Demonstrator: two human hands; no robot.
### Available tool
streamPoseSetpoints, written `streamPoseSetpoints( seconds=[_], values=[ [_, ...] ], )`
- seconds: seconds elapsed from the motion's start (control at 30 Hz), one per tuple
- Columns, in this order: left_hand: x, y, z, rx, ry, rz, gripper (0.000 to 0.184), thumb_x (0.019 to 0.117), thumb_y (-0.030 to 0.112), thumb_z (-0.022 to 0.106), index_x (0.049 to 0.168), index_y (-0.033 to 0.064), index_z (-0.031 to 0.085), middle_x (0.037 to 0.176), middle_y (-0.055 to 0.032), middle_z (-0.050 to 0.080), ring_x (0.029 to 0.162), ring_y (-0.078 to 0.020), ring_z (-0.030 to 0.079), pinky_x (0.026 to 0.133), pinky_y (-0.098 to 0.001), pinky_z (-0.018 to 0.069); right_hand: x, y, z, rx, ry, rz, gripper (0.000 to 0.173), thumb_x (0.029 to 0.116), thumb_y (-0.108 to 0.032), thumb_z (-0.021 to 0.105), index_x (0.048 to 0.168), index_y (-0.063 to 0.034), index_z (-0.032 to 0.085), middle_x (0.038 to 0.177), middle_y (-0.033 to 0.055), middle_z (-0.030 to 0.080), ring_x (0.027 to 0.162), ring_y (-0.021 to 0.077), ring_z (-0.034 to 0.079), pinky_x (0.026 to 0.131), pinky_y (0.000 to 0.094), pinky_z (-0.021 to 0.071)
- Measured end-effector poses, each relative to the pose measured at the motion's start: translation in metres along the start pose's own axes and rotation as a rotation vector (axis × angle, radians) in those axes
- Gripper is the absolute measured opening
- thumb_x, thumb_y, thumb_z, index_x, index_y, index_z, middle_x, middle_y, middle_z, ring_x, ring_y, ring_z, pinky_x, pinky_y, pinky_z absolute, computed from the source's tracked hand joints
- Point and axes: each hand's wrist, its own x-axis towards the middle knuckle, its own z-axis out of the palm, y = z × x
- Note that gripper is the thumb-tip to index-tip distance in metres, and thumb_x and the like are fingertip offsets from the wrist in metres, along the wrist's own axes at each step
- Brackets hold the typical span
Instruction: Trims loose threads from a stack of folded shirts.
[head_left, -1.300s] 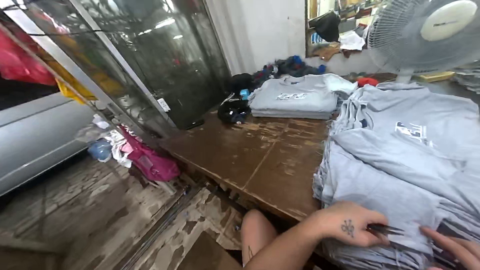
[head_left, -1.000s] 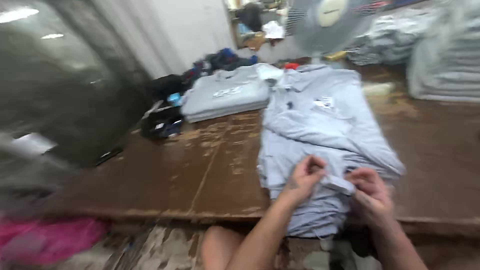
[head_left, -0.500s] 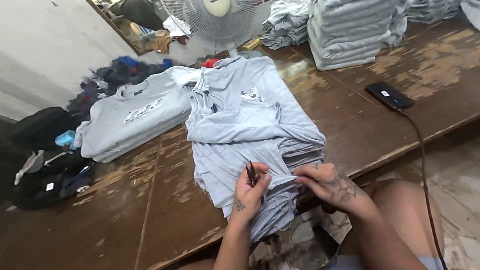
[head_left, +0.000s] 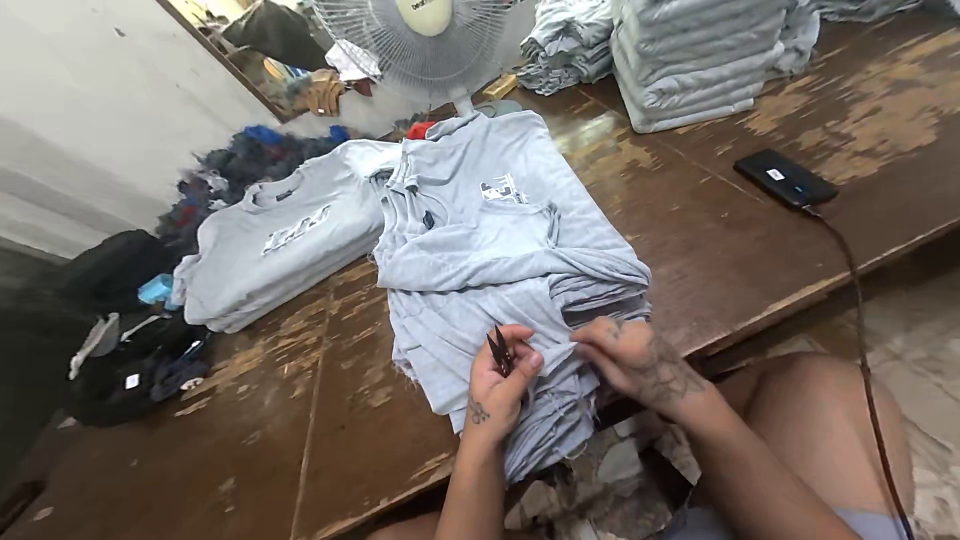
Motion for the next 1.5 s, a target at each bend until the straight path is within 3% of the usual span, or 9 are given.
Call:
streamPoseSetpoints(
  seconds=[0.2,0.33,0.47,0.67,0.83,0.97,1.1,1.23,1.5],
  values=[
    [0.002,0.001,0.002,0.058,-0.025,-0.015,0.029,0.0929,0.009,0.065,0.12,0.0015,0.059,0.078,0.017,0.061,0.068,0.0072,0.056,0.063,-0.0137,0.0482,-0.005,0.008,-0.049,0.02,-0.134,0.095,0.024,0.099,-0.017,0.056,0.093,-0.0002,0.072,0.083,0.014,0.072,0.071,0.0223,0.07,0.066,0.0353,0.0573],
    [0.002,-0.001,0.002,0.022,-0.017,0.0,0.029,0.0942,0.011,0.066,0.121,0.0023,0.059,0.079,0.016,0.062,0.068,0.006,0.056,0.063,-0.0145,0.0486,0.002,-0.004,-0.008,0.017,-0.086,0.042,0.048,0.0967,-0.043,0.066,0.12,-0.0013,0.069,0.111,0.0208,0.072,0.098,0.0324,0.072,0.082,0.0457,0.0609],
    [0.0,0.001,0.0,0.058,-0.029,-0.009,0.031,0.093,0.01,0.066,0.121,0.0017,0.059,0.078,0.0166,0.062,0.067,0.0067,0.056,0.062,-0.0139,0.0479,-0.005,0.009,0.007,0.019,-0.015,0.024,0.018,0.097,-0.012,0.061,0.094,0.0008,0.074,0.087,0.015,0.076,0.077,0.0269,0.075,0.07,0.0406,0.0615],
    [0.001,0.002,0.003,0.087,-0.029,-0.011,0.029,0.093,0.008,0.064,0.12,0.0011,0.059,0.077,0.0168,0.06,0.067,0.0072,0.054,0.061,-0.0131,0.0467,-0.015,0.021,-0.048,0.09,-0.138,0.101,0.022,0.0983,-0.013,0.056,0.089,-0.0011,0.072,0.082,0.0124,0.072,0.073,0.0197,0.069,0.07,0.033,0.0565],
    [0.0,0.002,0.005,0.064,-0.002,-0.019,0.029,0.0923,0.006,0.064,0.12,0.0001,0.059,0.077,0.0158,0.06,0.066,0.0063,0.055,0.062,-0.0138,0.0473,-0.006,-0.008,-0.018,0.09,-0.184,0.194,0.063,0.0963,-0.052,0.062,0.133,-0.0004,0.063,0.11,0.0196,0.072,0.089,0.03,0.072,0.075,0.0462,0.0606],
    [-0.001,0.004,0.003,0.079,-0.037,-0.036,0.03,0.0925,0.007,0.064,0.121,0.0005,0.059,0.077,0.016,0.061,0.066,0.0066,0.055,0.061,-0.0137,0.0474,-0.007,0.001,0.016,0.009,0.013,0.056,0.019,0.096,-0.015,0.061,0.097,0.0021,0.07,0.083,0.0153,0.073,0.071,0.0273,0.073,0.062,0.0407,0.0601],
    [-0.006,0.019,-0.001,0.426,-0.164,-0.076,0.034,0.0943,0.006,0.06,0.126,-0.0062,0.057,0.08,0.0057,0.062,0.065,0.0029,0.055,0.06,-0.0162,0.0476,-0.014,0.005,-0.017,0.03,-0.134,0.146,0.015,0.0954,-0.007,0.061,0.095,0.0023,0.074,0.082,0.0167,0.074,0.073,0.0312,0.075,0.068,0.0473,0.0607],
    [-0.005,0.05,0.0,1.03,-0.364,0.093,0.046,0.0951,0.024,0.061,0.133,-0.0015,0.059,0.096,-0.0121,0.07,0.075,-0.0231,0.068,0.063,-0.0439,0.0574,-0.018,-0.002,-0.035,0.08,-0.071,0.014,0.018,0.0967,-0.008,0.057,0.092,-0.0006,0.073,0.083,0.0128,0.074,0.072,0.0228,0.073,0.068,0.0359,0.0599],
    [0.005,0.078,0.014,1.366,-0.463,0.532,0.031,0.0922,0.011,0.054,0.113,0.0136,0.077,0.084,-0.0068,0.072,0.069,-0.0262,0.069,0.055,-0.04,0.0527,-0.02,-0.014,-0.033,0.05,-0.018,-0.075,0.021,0.0985,-0.012,0.052,0.088,-0.0034,0.069,0.076,0.0096,0.07,0.067,0.02,0.07,0.059,0.0336,0.0564]
  ],
)
